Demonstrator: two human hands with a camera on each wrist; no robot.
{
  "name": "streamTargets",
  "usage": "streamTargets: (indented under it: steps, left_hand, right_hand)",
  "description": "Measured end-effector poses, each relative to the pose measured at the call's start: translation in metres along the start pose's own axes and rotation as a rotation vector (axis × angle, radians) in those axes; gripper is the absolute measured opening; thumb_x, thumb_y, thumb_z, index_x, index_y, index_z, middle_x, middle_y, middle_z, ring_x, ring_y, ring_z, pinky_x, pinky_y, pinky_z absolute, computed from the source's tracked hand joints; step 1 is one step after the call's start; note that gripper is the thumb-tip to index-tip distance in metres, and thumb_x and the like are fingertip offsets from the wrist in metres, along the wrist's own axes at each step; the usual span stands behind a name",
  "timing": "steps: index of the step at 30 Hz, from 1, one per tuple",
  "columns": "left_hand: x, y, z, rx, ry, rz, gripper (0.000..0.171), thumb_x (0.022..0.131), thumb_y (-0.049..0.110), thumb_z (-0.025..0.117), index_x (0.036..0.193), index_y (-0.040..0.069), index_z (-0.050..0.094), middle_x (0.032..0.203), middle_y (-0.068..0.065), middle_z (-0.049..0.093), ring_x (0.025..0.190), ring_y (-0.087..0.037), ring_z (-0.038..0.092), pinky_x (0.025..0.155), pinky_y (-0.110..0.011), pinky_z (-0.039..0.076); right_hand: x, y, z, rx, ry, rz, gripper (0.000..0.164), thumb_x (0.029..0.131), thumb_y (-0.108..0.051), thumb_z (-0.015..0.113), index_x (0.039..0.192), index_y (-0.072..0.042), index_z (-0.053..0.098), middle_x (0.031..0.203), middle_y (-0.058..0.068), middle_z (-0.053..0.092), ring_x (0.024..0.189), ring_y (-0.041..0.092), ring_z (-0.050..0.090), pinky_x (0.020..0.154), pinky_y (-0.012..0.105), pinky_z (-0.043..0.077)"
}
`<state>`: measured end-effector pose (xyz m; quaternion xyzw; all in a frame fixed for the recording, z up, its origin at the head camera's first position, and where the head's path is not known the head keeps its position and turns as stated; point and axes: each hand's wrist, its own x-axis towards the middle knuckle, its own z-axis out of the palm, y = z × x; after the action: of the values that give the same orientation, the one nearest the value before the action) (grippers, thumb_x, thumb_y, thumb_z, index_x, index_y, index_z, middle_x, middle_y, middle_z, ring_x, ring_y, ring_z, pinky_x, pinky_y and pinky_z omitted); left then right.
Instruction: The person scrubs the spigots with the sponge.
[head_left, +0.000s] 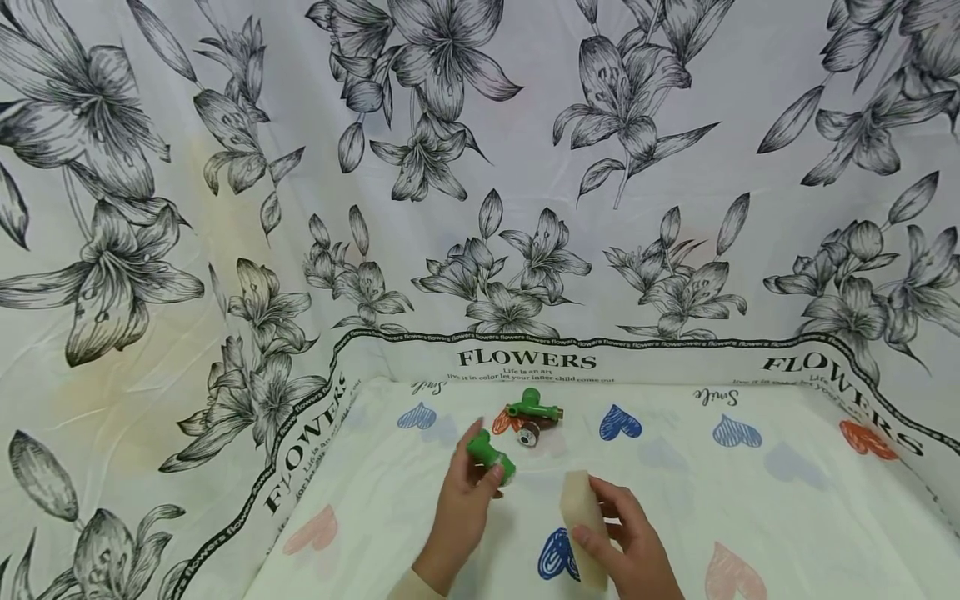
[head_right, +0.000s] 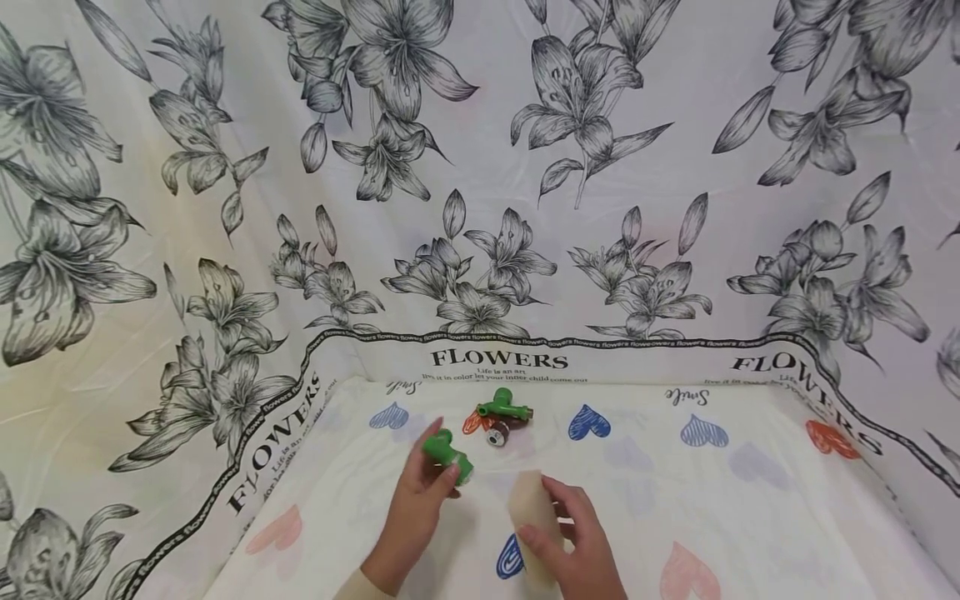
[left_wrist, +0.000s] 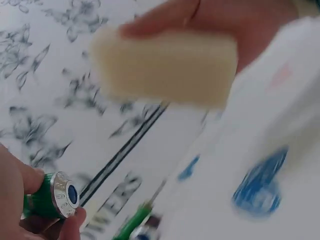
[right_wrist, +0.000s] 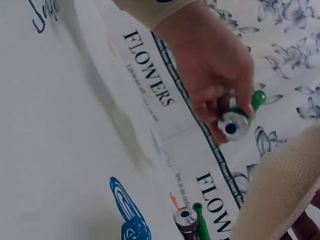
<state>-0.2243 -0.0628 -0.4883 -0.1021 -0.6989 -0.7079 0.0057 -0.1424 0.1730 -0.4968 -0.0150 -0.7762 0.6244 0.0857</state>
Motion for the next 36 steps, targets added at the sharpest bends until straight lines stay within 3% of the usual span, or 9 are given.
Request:
streamTargets:
  steps: [3,8,13,17,22,28,36]
  left_hand:
    - [0.008,-0.004,-0.033,0.227,0.093,0.064,0.064,0.108,0.007,0.068,0.165,0.021,0.042,0.132,-0.012,0.068,0.108,-0.024,0.069,0.086,-0.034,0.061]
    - [0.013,-0.023,-0.093,0.582,0.245,0.123,0.053,0.104,0.008,0.075,0.154,0.018,0.063,0.127,-0.008,0.066,0.101,-0.02,0.066,0.078,-0.031,0.059]
    - [0.009,-0.044,-0.152,0.907,0.263,0.15,0.051,0.1,0.0,0.077,0.149,0.009,0.067,0.127,-0.016,0.066,0.109,-0.032,0.065,0.088,-0.048,0.058]
    - [0.001,-0.059,-0.186,1.077,0.239,0.105,0.044,0.096,-0.002,0.081,0.139,0.003,0.072,0.126,-0.019,0.068,0.11,-0.039,0.063,0.09,-0.054,0.055]
    - [-0.006,-0.068,-0.203,1.134,0.215,0.051,0.039,0.094,-0.001,0.082,0.132,-0.002,0.075,0.123,-0.022,0.068,0.104,-0.039,0.062,0.086,-0.055,0.055]
    - [-0.009,-0.073,-0.202,1.159,0.2,0.054,0.037,0.093,-0.002,0.082,0.13,-0.005,0.076,0.12,-0.022,0.068,0.1,-0.039,0.061,0.085,-0.055,0.054]
    - [-0.011,-0.075,-0.201,1.192,0.241,-0.014,0.04,0.095,0.01,0.083,0.134,0.006,0.077,0.127,-0.015,0.068,0.105,-0.041,0.061,0.078,-0.061,0.046]
  right_hand:
    - [0.001,0.005,-0.008,-0.028,0.013,0.011,0.063,0.099,-0.029,0.084,0.153,-0.008,0.058,0.135,0.005,0.064,0.117,0.025,0.06,0.092,0.029,0.057]
    - [0.001,0.012,-0.02,-0.038,0.043,0.0,0.062,0.1,-0.026,0.083,0.153,-0.007,0.058,0.133,0.007,0.065,0.113,0.024,0.062,0.09,0.028,0.058]
    - [0.0,0.017,-0.028,-0.031,0.065,-0.051,0.058,0.1,-0.02,0.082,0.151,-0.005,0.06,0.132,0.006,0.064,0.108,0.02,0.064,0.087,0.028,0.059]
    - [0.001,0.02,-0.033,-0.055,0.067,-0.069,0.057,0.101,-0.021,0.082,0.151,-0.005,0.06,0.134,0.006,0.064,0.108,0.019,0.063,0.087,0.028,0.059]
    - [0.003,0.022,-0.037,-0.095,0.073,-0.056,0.057,0.102,-0.027,0.082,0.151,-0.009,0.061,0.133,0.004,0.065,0.109,0.019,0.062,0.089,0.027,0.058]
    - [0.003,0.022,-0.039,-0.086,0.072,-0.03,0.058,0.101,-0.03,0.082,0.151,-0.01,0.06,0.132,0.003,0.065,0.11,0.02,0.062,0.091,0.026,0.057]
    - [0.003,0.021,-0.04,-0.068,0.064,0.001,0.061,0.101,-0.033,0.083,0.152,-0.01,0.06,0.136,0.005,0.064,0.112,0.024,0.061,0.091,0.026,0.057]
